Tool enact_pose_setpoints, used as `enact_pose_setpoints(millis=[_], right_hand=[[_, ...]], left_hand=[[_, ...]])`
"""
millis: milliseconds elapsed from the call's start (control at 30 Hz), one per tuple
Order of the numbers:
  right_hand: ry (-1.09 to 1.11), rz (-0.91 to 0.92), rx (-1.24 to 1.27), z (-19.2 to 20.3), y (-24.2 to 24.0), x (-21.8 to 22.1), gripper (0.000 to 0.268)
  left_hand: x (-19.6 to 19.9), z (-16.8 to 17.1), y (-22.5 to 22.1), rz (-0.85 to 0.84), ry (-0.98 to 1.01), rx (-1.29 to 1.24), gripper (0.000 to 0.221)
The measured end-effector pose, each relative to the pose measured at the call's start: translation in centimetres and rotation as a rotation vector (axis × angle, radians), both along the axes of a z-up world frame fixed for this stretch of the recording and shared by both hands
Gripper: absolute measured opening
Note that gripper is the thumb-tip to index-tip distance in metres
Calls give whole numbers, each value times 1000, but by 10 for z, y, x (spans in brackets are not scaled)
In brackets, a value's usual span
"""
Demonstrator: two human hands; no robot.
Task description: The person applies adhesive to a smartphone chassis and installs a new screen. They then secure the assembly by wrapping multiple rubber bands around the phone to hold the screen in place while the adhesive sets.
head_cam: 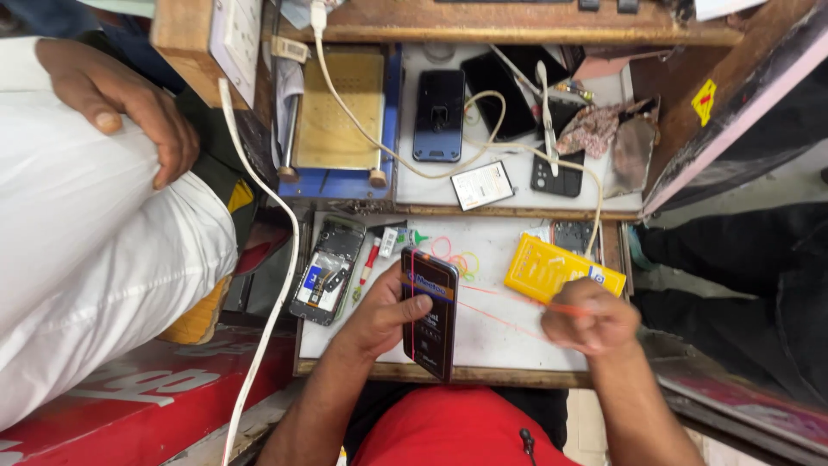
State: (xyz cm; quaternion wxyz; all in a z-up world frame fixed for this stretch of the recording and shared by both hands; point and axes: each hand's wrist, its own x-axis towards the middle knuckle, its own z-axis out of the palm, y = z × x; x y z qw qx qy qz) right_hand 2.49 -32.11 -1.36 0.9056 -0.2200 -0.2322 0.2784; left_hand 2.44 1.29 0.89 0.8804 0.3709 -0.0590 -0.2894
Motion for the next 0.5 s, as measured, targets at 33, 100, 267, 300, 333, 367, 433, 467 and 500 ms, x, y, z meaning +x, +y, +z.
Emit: enact_pose_setpoints(millis=[33,100,267,300,333,367,433,467,500], right_hand=[[83,-14,200,5,-5,-1,16],[129,-128,182,15,0,0,33],[-24,-290,-496,52,53,-5,99],[-101,-356,-573,62,58,-4,103],[-188,-412,-644,71,62,2,107],[-304,-432,-746,80,63,7,108],[-529,-465,-944,90,64,10,111],[-528,-390,-970,91,71,11,111],[-527,-315,-995,88,79,14,111]], left_hand=[[3,1,0,5,-2,3,52],[3,2,-15,1,-23,51,55],[-4,26,-42,75,-367,364,53],[-7,34,-40,129,-490,470,52],[-6,41,-38,199,-620,582,51],[-5,46,-40,180,-550,592,48],[-11,51,-41,138,-403,620,43],[-12,52,-41,186,-389,556,43],[-13,54,-43,233,-376,492,44]])
